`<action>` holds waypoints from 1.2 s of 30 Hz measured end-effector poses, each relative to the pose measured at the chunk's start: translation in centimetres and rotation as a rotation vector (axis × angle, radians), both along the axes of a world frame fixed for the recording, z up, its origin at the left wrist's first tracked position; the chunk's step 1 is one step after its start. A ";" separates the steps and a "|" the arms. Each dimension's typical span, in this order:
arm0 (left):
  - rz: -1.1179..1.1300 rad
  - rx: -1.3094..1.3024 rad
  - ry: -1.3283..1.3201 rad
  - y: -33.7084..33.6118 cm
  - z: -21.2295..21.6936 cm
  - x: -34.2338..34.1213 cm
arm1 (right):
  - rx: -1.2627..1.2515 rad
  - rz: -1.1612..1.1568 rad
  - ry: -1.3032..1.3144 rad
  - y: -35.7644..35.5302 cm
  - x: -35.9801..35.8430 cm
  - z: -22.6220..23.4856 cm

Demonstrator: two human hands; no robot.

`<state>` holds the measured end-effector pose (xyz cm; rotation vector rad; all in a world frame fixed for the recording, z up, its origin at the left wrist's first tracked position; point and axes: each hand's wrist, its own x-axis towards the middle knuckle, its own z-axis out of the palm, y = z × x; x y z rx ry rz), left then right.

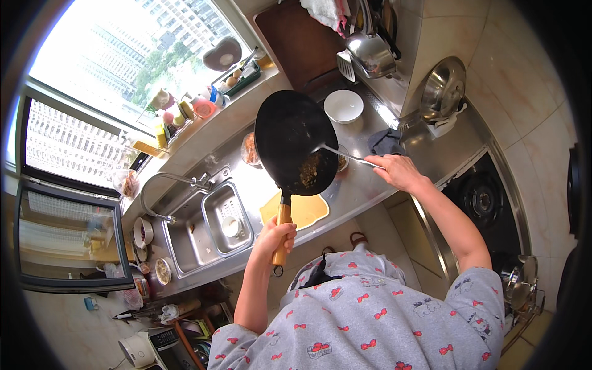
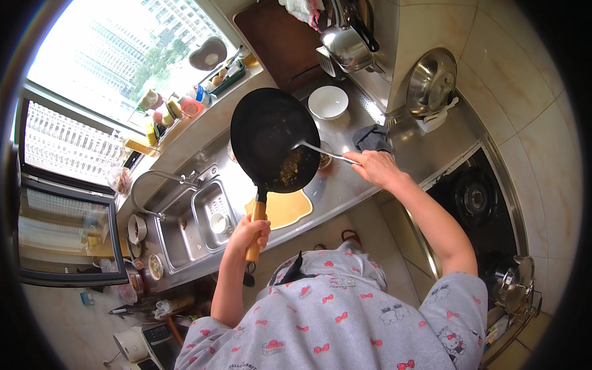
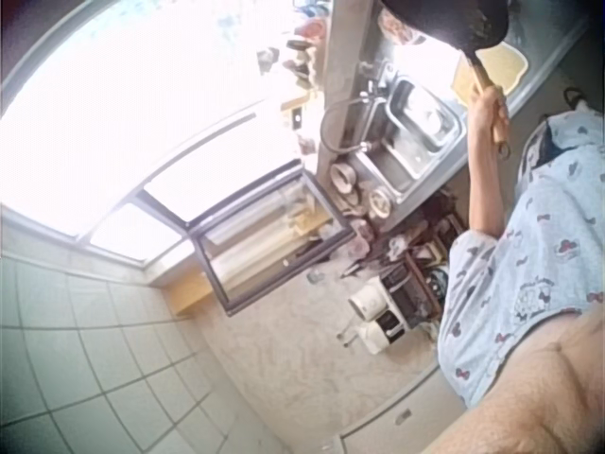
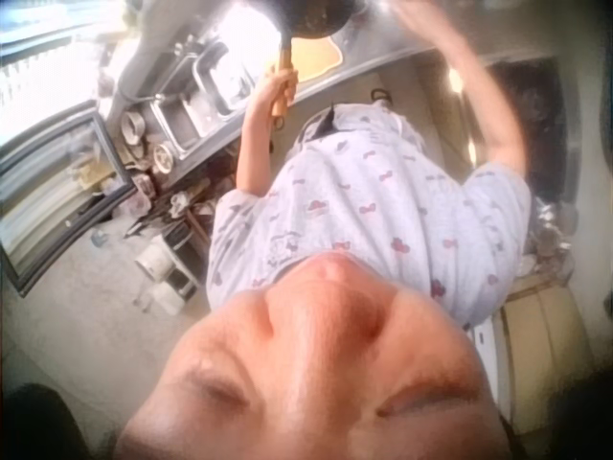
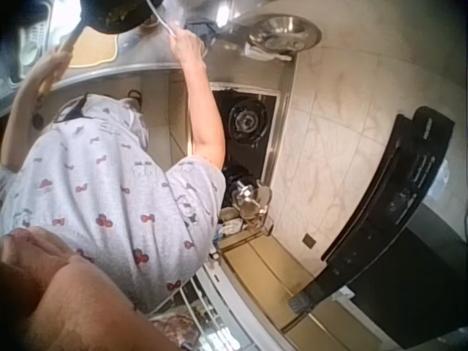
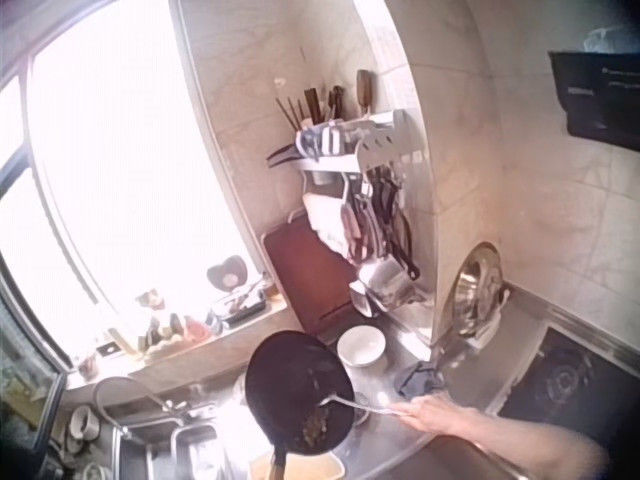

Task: The person stirs food in a wok on the stove, then transfers the cooked contents into a small bowl. They rinse the wok and utensils at the sink, wipe the countertop, and plug in a rice cooker. Finally, they carry the bowl of food to the dining table.

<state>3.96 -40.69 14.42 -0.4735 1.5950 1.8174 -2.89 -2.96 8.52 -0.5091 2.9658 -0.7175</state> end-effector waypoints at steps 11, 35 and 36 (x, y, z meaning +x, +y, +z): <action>0.000 -0.063 0.025 1.1 -0.9 -1.9 | 0.141 0.072 0.117 2.8 -0.4 -0.2; 0.066 -0.019 0.052 2.3 -2.2 -2.7 | -0.295 0.143 -0.281 3.0 -2.8 -0.4; 0.063 -0.012 0.047 2.3 -2.3 -2.7 | -0.338 0.170 -0.316 3.2 -3.1 -1.2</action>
